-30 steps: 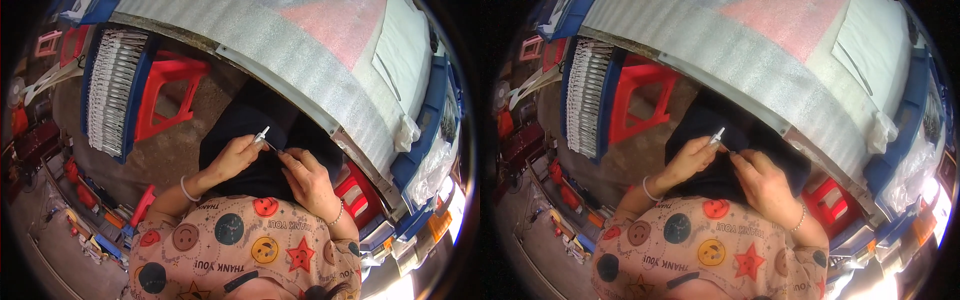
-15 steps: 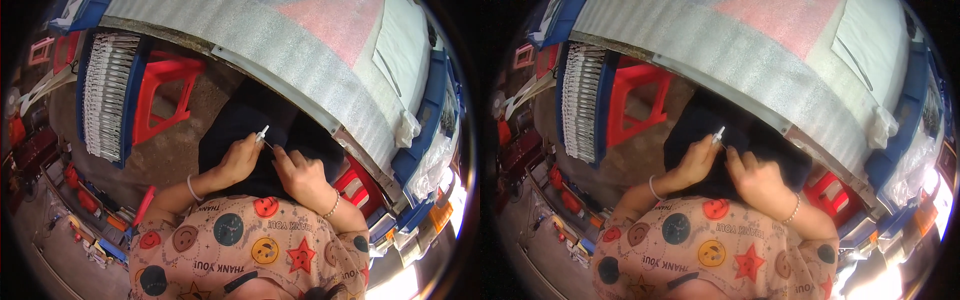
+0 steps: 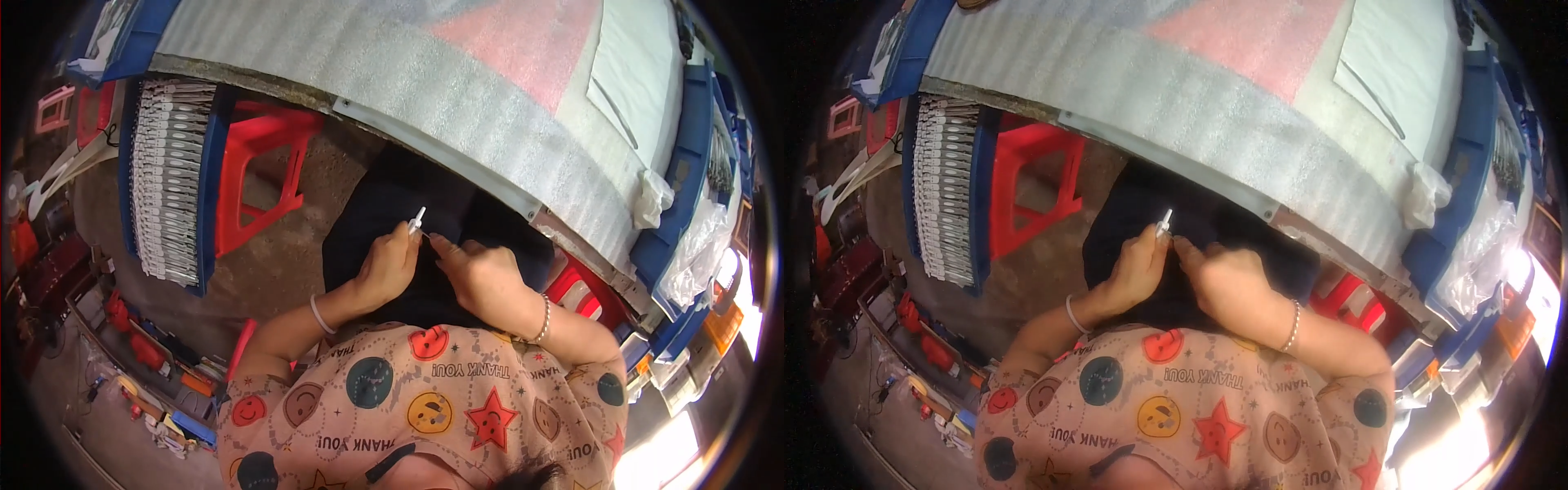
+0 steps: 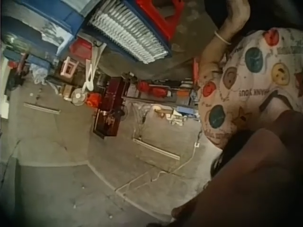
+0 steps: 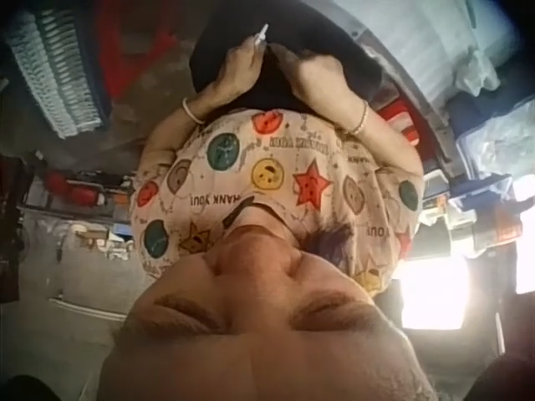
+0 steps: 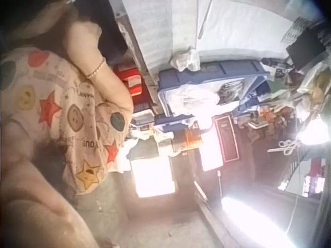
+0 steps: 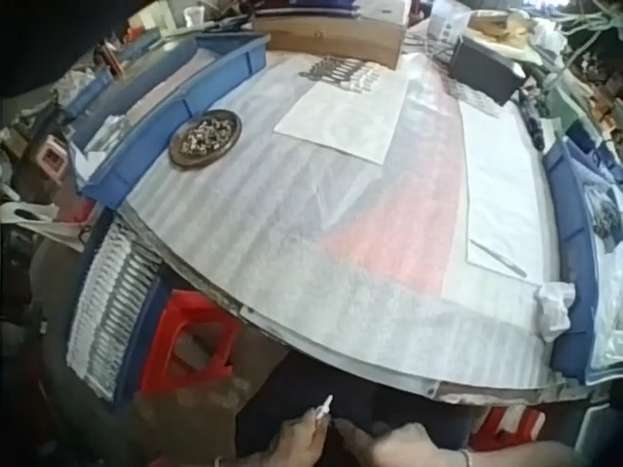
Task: Assembling small hardware components using a screwdriver and cleaning them with a cloth.
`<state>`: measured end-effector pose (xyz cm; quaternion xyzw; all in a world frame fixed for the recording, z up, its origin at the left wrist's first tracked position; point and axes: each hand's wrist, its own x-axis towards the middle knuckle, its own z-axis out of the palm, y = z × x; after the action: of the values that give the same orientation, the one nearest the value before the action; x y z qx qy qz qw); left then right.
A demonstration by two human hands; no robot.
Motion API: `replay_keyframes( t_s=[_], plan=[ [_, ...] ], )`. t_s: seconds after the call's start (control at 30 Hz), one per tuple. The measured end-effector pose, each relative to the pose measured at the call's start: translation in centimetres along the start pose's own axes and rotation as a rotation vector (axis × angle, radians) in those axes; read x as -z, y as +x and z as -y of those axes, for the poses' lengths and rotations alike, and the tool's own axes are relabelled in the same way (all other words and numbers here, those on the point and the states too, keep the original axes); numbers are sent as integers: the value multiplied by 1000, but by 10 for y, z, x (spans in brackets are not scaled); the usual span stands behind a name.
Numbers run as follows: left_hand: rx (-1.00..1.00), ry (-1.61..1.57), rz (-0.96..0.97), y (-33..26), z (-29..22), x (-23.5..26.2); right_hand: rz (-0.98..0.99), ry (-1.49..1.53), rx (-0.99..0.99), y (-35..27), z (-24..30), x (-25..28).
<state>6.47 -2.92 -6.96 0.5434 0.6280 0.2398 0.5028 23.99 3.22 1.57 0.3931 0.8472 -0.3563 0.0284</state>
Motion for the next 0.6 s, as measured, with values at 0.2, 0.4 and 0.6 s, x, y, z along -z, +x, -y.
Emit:
replay_keyframes(
  t_s=[0.2, 0.4, 0.6],
  plan=[
    [-48, 32, 5, 5, -3, -2, -90, 146, -62, 0, 1, 2],
    [-53, -109, -43, 8, -3, 1, 111, -217, 24, 10, 8, 10],
    [-66, 74, -50, 6, -3, 4, -194, 415, -179, 7, -4, -12]
  ],
)
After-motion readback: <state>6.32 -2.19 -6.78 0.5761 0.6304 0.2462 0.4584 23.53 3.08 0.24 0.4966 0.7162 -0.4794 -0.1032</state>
